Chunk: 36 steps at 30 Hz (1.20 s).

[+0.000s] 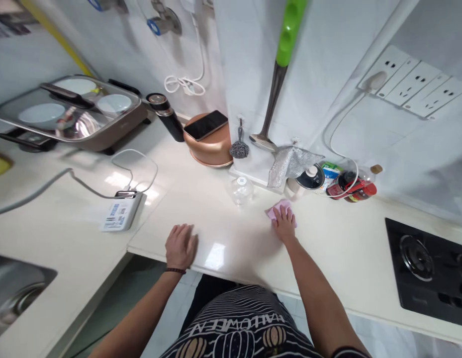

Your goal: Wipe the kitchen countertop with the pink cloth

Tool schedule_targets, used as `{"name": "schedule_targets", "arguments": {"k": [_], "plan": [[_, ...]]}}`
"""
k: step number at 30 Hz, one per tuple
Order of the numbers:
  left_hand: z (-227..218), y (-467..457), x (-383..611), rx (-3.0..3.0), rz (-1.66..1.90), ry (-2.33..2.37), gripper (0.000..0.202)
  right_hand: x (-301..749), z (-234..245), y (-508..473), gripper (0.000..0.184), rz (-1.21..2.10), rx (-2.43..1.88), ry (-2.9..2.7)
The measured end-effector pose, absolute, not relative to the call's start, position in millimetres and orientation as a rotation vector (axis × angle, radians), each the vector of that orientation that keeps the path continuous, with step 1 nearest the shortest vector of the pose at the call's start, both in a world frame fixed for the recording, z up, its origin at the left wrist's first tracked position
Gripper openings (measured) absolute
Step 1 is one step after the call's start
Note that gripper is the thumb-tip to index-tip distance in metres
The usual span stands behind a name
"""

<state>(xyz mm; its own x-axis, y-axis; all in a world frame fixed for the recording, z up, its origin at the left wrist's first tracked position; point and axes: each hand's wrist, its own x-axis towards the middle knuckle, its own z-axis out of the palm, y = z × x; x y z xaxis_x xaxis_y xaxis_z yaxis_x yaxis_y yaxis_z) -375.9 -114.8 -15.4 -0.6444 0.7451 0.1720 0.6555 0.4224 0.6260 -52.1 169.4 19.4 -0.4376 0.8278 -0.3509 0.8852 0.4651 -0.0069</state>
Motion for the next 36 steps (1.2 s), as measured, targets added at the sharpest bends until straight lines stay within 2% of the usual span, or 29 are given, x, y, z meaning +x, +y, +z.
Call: {"name": "schedule_targets", "arguments": {"k": [5, 10, 15, 19, 22, 26, 32, 36], "plan": [[-12, -112, -363, 1.098, 1.085, 2.62, 0.049, -73, 21, 225, 0.065, -0.32, 1.63, 2.257], [-12, -112, -360, 1.066, 1.023, 2.654, 0.047, -66, 11, 218, 0.066, -0.299, 1.649, 2.337], [-23, -117, -363, 1.121, 1.003, 2.666, 0.048, 10, 0, 173, 0.069, -0.314, 1.74, 2.316], [-31, -117, -364, 1.175, 0.993, 2.697, 0.047, 90, -7, 140, 0.072, -0.279, 2.093, 2.173], [-34, -116, -364, 1.192, 0.993, 2.699, 0.045, 107, -13, 126, 0.07, -0.253, 2.304, 2.087], [-35, -116, -363, 1.205, 0.982, 2.702, 0.045, 46, -15, 124, 0.066, -0.287, 2.293, 2.131], [-34, -118, -363, 1.21, 0.931, 2.697, 0.046, -99, 4, 167, 0.064, -0.414, 1.881, 2.256], [-32, -117, -364, 1.206, 0.909, 2.694, 0.046, -135, 10, 162, 0.063, -0.359, 1.632, 2.41]]}}
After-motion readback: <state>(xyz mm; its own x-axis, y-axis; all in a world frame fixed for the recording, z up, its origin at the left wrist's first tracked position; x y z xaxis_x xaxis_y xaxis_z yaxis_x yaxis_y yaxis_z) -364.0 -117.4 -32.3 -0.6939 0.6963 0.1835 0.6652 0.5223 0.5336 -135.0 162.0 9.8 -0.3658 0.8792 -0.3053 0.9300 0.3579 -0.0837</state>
